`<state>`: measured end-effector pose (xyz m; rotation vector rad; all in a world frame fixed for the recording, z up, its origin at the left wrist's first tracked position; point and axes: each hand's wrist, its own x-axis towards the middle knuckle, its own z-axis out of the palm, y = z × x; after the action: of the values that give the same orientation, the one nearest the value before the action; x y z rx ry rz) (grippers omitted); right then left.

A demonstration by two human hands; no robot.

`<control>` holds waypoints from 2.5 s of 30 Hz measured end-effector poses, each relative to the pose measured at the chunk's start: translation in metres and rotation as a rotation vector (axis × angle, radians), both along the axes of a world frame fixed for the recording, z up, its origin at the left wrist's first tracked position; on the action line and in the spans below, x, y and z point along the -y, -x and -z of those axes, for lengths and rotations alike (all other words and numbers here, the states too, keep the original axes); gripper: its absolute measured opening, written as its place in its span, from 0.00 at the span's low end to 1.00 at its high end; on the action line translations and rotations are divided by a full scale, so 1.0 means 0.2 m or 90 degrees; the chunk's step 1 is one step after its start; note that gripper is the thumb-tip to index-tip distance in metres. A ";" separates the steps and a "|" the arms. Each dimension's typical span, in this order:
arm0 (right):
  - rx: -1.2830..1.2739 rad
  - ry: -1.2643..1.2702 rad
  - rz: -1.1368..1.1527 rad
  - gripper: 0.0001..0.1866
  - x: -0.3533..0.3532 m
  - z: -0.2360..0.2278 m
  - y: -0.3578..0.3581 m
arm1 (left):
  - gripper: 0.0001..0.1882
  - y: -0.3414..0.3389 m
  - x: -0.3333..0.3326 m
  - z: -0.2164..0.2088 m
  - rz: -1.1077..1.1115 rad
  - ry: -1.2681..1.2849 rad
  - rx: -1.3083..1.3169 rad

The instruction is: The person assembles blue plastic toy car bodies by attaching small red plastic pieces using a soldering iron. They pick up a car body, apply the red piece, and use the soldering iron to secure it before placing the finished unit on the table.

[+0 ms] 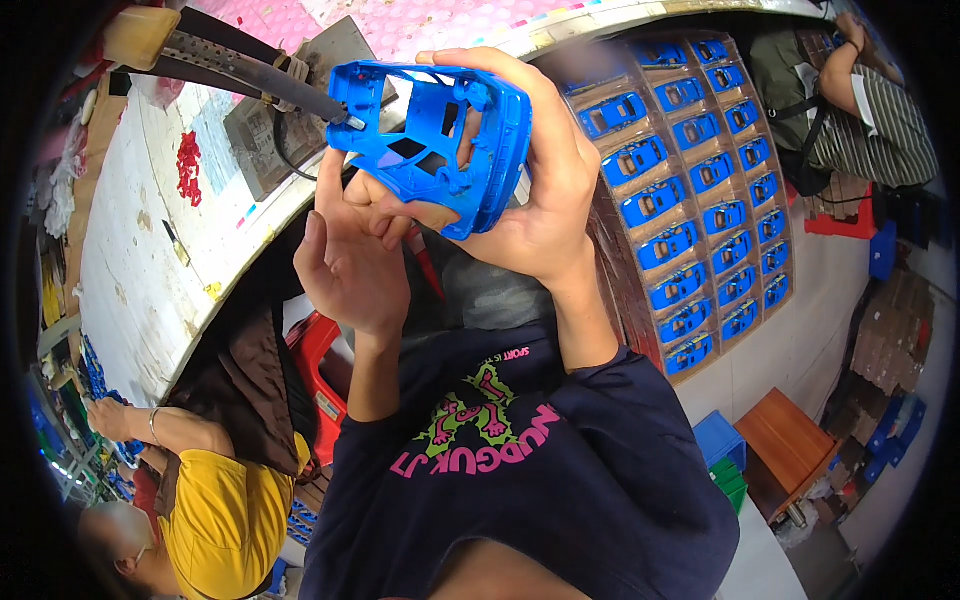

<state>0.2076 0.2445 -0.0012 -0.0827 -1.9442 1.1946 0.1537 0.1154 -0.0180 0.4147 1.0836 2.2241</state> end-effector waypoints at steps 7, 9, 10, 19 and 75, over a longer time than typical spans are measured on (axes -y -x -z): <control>-0.008 0.011 0.013 0.43 0.01 0.00 0.00 | 0.39 -0.01 -0.03 -0.05 -0.041 0.059 0.016; -0.007 0.000 0.010 0.43 0.00 0.00 0.00 | 0.39 -0.01 -0.03 -0.05 -0.039 0.058 0.020; -0.007 -0.006 0.008 0.43 0.00 0.01 0.00 | 0.39 -0.01 -0.03 -0.05 -0.036 0.056 0.021; 0.013 0.004 0.024 0.43 0.01 -0.01 0.00 | 0.38 0.00 -0.01 -0.02 -0.007 0.025 0.000; 0.121 0.171 0.024 0.35 0.08 0.17 -0.16 | 0.23 -0.11 0.09 0.13 -0.014 0.184 0.089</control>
<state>0.2393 0.2276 -0.0352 -0.3839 -1.9213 1.4622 0.1758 0.0975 -0.0446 0.1230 1.3118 2.0393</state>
